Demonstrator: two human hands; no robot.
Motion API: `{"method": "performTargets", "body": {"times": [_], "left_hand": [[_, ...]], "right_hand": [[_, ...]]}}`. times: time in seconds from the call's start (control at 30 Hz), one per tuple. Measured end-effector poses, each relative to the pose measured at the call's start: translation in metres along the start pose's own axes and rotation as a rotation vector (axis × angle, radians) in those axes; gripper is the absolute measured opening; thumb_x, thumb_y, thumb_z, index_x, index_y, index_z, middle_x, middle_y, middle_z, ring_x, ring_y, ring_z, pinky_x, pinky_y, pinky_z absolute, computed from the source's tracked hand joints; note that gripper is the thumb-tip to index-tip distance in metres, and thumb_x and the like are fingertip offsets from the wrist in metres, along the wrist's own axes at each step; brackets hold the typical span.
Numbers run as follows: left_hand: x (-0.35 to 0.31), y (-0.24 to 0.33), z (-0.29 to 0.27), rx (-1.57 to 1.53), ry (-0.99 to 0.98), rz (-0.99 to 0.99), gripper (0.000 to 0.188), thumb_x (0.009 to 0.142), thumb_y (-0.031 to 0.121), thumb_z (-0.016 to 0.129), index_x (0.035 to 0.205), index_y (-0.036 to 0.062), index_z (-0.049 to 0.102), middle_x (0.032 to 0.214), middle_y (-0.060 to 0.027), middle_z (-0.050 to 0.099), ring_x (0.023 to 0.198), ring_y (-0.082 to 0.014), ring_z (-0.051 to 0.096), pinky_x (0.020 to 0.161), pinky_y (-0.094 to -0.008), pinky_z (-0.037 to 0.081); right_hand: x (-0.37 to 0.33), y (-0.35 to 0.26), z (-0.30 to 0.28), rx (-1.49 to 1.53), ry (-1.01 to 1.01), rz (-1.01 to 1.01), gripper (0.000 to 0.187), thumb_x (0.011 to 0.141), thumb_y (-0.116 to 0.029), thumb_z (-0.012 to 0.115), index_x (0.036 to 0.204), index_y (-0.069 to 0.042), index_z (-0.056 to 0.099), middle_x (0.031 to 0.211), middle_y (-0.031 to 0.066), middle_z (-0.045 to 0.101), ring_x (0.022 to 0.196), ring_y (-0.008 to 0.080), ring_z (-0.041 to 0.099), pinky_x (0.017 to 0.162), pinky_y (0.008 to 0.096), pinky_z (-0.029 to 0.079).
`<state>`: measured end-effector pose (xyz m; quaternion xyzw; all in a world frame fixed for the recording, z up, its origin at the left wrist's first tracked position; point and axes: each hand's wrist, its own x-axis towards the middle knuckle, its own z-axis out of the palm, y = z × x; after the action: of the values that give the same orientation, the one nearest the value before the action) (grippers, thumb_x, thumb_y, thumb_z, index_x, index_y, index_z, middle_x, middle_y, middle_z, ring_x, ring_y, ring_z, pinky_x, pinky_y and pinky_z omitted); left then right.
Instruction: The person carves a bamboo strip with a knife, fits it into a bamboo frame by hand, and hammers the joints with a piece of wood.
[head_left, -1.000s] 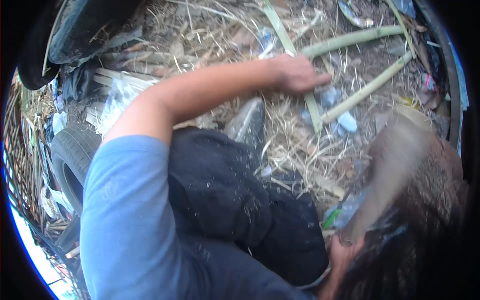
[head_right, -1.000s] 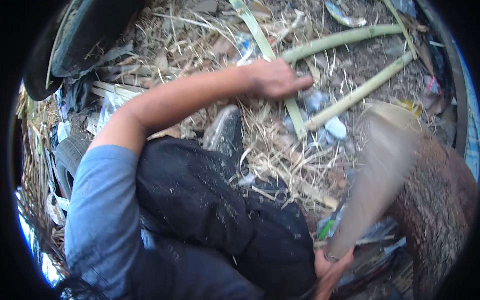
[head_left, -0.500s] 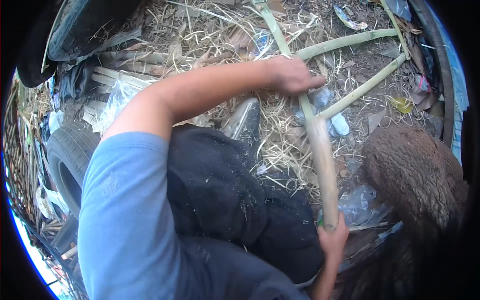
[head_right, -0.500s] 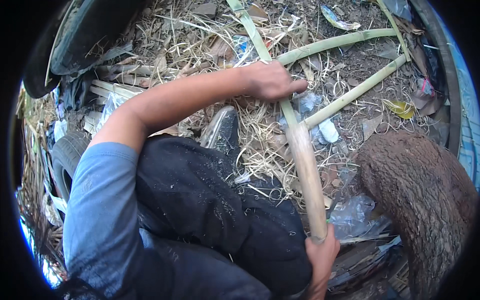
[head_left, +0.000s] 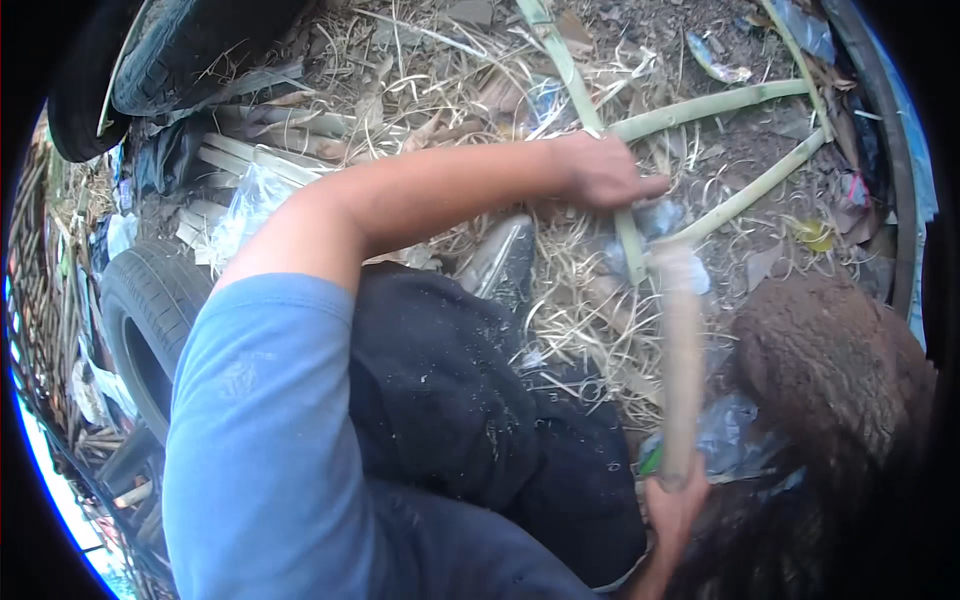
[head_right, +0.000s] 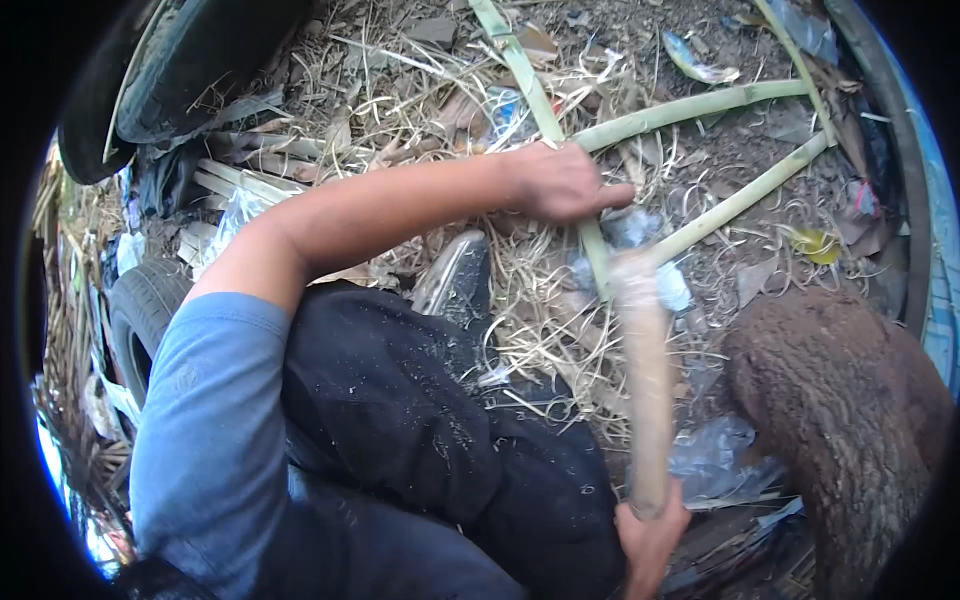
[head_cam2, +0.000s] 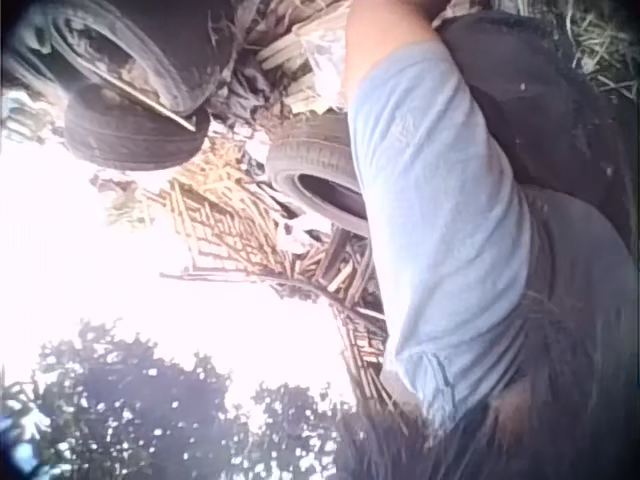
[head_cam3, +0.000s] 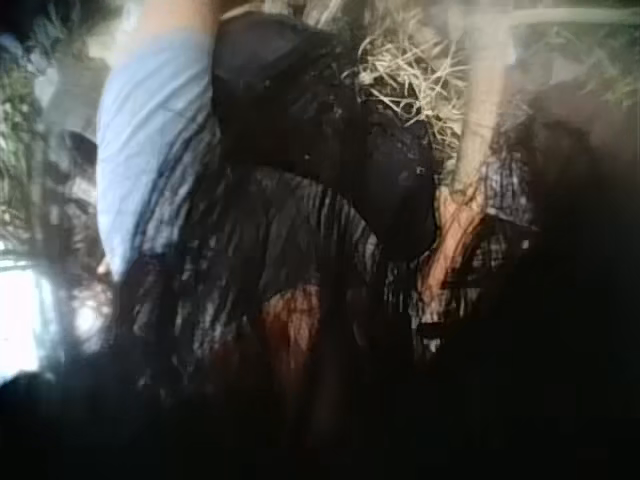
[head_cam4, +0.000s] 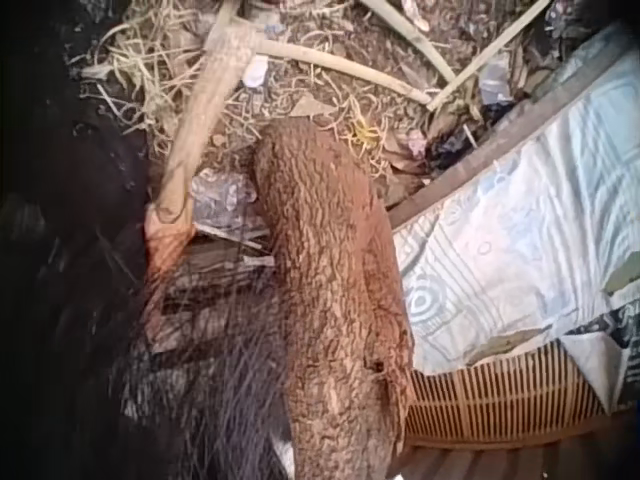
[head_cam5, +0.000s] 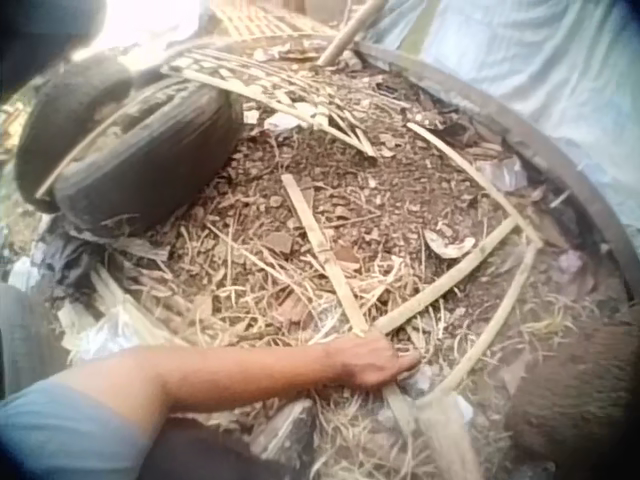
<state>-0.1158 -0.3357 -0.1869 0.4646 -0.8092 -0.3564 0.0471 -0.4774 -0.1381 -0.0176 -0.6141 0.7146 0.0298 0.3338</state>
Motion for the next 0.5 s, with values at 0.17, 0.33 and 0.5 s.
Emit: {"method": "performTargets", "body": {"times": [0.17, 0.33, 0.5], "left_hand": [[0.011, -0.001, 0.01, 0.062, 0.072, 0.073, 0.039, 0.102, 0.037, 0.025, 0.103, 0.0036, 0.046, 0.056, -0.0142, 0.052, 0.057, -0.0338, 0.058, 0.053, -0.0465, 0.048], [0.005, 0.015, 0.006, 0.152, -0.002, 0.139, 0.026, 0.101, 0.03, 0.033, 0.101, 0.0061, 0.044, 0.059, -0.0093, 0.055, 0.052, -0.0275, 0.057, 0.047, -0.0439, 0.045], [0.007, 0.021, 0.006, 0.205, 0.016, 0.098, 0.016, 0.097, 0.02, 0.042, 0.105, 0.006, 0.042, 0.062, -0.0122, 0.056, 0.054, -0.031, 0.057, 0.048, -0.0449, 0.043]], "right_hand": [[0.013, 0.057, 0.02, -0.254, -0.088, -0.028, 0.05, 0.06, -0.011, 0.072, 0.106, 0.002, 0.059, 0.086, 0.0159, 0.067, 0.082, 0.0262, 0.067, 0.074, 0.0365, 0.051], [-0.023, 0.001, -0.003, 0.184, 0.124, -0.001, 0.055, 0.061, -0.005, 0.068, 0.114, 0.004, 0.055, 0.084, 0.0136, 0.064, 0.081, 0.0202, 0.064, 0.075, 0.0342, 0.05], [-0.041, -0.001, -0.015, 0.211, 0.295, 0.085, 0.055, 0.062, -0.003, 0.067, 0.115, 0.006, 0.054, 0.089, 0.0137, 0.063, 0.083, 0.0195, 0.063, 0.078, 0.033, 0.049]]}}
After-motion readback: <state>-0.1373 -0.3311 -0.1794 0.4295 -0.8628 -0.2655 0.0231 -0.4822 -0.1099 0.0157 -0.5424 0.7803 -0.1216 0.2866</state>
